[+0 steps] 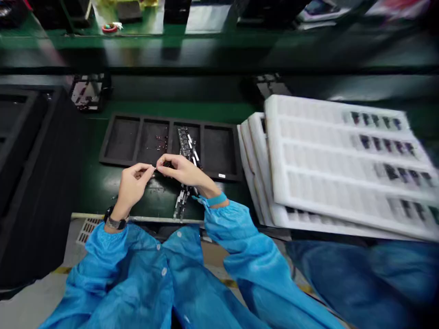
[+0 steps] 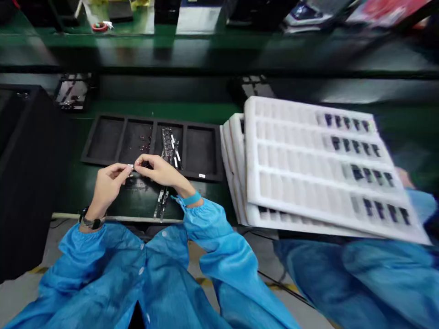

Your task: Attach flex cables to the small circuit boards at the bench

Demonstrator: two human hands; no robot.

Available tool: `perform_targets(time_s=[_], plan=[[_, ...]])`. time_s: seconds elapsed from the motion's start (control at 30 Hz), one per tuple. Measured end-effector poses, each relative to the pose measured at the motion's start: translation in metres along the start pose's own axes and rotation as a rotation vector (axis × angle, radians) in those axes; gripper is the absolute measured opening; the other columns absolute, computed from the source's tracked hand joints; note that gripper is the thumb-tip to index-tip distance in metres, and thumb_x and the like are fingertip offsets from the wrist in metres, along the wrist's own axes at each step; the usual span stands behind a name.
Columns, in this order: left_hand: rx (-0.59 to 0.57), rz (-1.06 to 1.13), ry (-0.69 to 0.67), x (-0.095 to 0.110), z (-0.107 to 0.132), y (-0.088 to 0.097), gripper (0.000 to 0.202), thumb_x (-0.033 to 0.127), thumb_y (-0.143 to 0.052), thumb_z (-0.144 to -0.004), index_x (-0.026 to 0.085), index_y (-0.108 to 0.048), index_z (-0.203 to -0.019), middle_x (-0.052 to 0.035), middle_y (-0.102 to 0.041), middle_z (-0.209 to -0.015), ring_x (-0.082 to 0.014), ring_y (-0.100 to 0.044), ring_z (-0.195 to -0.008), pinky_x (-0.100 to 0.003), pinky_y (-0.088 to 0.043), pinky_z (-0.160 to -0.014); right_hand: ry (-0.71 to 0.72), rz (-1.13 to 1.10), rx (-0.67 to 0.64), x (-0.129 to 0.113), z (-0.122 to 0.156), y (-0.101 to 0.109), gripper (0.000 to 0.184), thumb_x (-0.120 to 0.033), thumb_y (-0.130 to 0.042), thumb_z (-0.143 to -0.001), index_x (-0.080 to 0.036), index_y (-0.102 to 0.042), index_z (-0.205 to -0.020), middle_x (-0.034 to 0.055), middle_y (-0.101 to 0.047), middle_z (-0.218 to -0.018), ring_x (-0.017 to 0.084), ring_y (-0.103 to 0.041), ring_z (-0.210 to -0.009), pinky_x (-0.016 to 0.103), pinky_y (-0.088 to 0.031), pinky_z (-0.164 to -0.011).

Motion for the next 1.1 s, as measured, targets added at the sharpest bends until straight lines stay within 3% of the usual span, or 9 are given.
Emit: perform_targets(time_s=[0.13,0.23,0.43,1.1], plan=[[0.056,0.060,-0.006,0.003,0.004,0.010,0.023,0.035,-0.080,-0.084,0.016,-0.083,-0.097,-0.0026,-0.072,-0.075,-0.0132,-0.061,-0.063,-0.024,-0.046,-0.058,0.011,0.011,0.006,-0.002,0.000,0.002,0.025,-0.041,-0.066,-0.097,-0.017,-0.070,-0.092,0.0057,-0.073,-0.092,0.018,-0.061,-0.085,0.031,-0.048,-0.079],[0.131,0.170,0.023,0.003,0.006,0.011,0.035,0.033,-0.086,-0.078,0.017,-0.082,-0.109,-0.0029,-0.075,-0.080,-0.0140,-0.066,-0.068,-0.023,-0.049,-0.061,0.049,0.019,0.031,-0.005,0.000,0.002,0.022,-0.039,-0.067,-0.096,-0.017,-0.071,-0.091,0.0054,-0.074,-0.092,0.019,-0.063,-0.086,0.032,-0.049,-0.082],[0.175,0.336,0.087,0.001,0.005,0.004,0.033,0.032,-0.093,-0.069,0.015,-0.074,-0.089,-0.0032,-0.074,-0.071,-0.0134,-0.065,-0.060,-0.023,-0.050,-0.058,0.078,0.032,0.045,-0.010,0.002,-0.002,0.023,-0.039,-0.069,-0.096,-0.017,-0.072,-0.089,0.0052,-0.076,-0.091,0.019,-0.064,-0.085,0.033,-0.051,-0.085],[0.095,0.394,0.165,0.000,0.005,0.002,0.040,0.033,-0.097,-0.061,0.013,-0.073,-0.085,-0.0061,-0.077,-0.071,-0.0176,-0.073,-0.063,-0.029,-0.060,-0.067,0.022,0.045,-0.021,-0.013,0.004,-0.002,0.023,-0.039,-0.070,-0.094,-0.018,-0.073,-0.087,0.0046,-0.076,-0.089,0.020,-0.066,-0.085,0.033,-0.053,-0.086]])
Point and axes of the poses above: each hand's wrist, its own z-axis away from the middle knuckle, its own y-axis out of the back of the hand, x = y × z, the point moved 3 cm from there along -z, towards the middle knuckle
